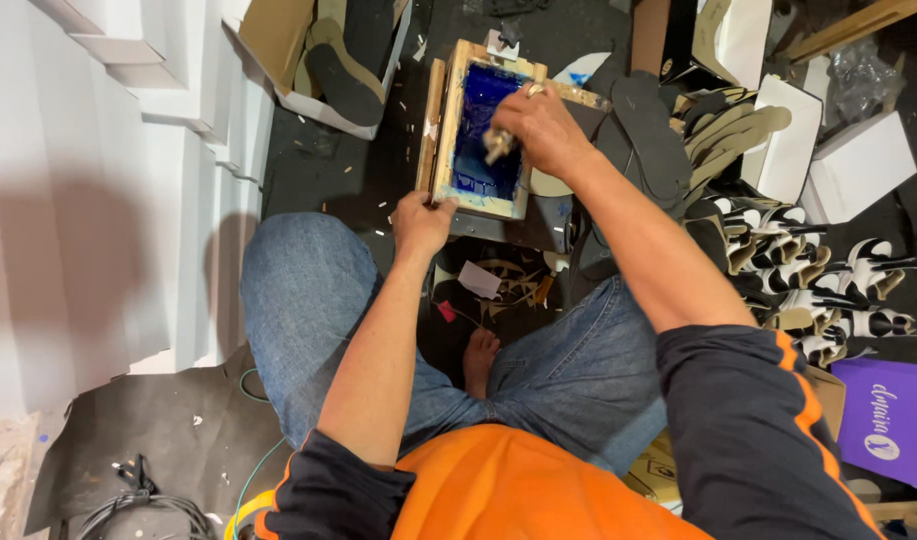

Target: The person sits on the floor and repeatedly picks up shoe insoles, places them into a wooden printing frame with blue ink, presses them down, and removes them to place on a pile. The process is repeated for multiple insoles.

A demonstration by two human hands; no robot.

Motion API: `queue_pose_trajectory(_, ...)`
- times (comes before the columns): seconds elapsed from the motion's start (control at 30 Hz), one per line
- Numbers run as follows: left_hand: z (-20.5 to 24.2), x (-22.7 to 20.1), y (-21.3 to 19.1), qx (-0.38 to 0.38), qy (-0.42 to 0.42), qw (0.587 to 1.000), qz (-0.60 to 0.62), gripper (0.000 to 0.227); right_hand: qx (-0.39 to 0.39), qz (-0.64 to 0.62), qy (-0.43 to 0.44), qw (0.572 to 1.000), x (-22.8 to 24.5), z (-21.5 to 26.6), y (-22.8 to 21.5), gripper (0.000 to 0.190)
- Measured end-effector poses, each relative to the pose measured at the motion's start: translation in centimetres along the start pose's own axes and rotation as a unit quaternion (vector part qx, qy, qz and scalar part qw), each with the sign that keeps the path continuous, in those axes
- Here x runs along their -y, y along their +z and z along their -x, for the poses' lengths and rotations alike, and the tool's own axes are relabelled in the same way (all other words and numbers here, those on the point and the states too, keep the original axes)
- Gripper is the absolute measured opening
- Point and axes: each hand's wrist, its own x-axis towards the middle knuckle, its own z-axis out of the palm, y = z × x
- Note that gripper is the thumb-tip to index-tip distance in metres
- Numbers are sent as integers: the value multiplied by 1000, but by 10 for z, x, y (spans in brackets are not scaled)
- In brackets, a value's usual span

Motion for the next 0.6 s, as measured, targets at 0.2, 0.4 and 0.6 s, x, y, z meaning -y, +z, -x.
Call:
queue_pose_trajectory(0.2, -8, 3, 2, -11, -15, 1000, -3, 30, -80, 63, 135, 986, 1, -1, 69, 46)
queue_pose_trajectory(0.4, -4, -10, -1, -49, -59, 996, 35, 33, 30, -55, 193, 979, 21, 11, 25, 56)
queue_pose_trajectory(0.6, 18, -37, -7, -55, -21, 968, 243, 20, -135, -168, 300, 929, -30, 62, 25, 38)
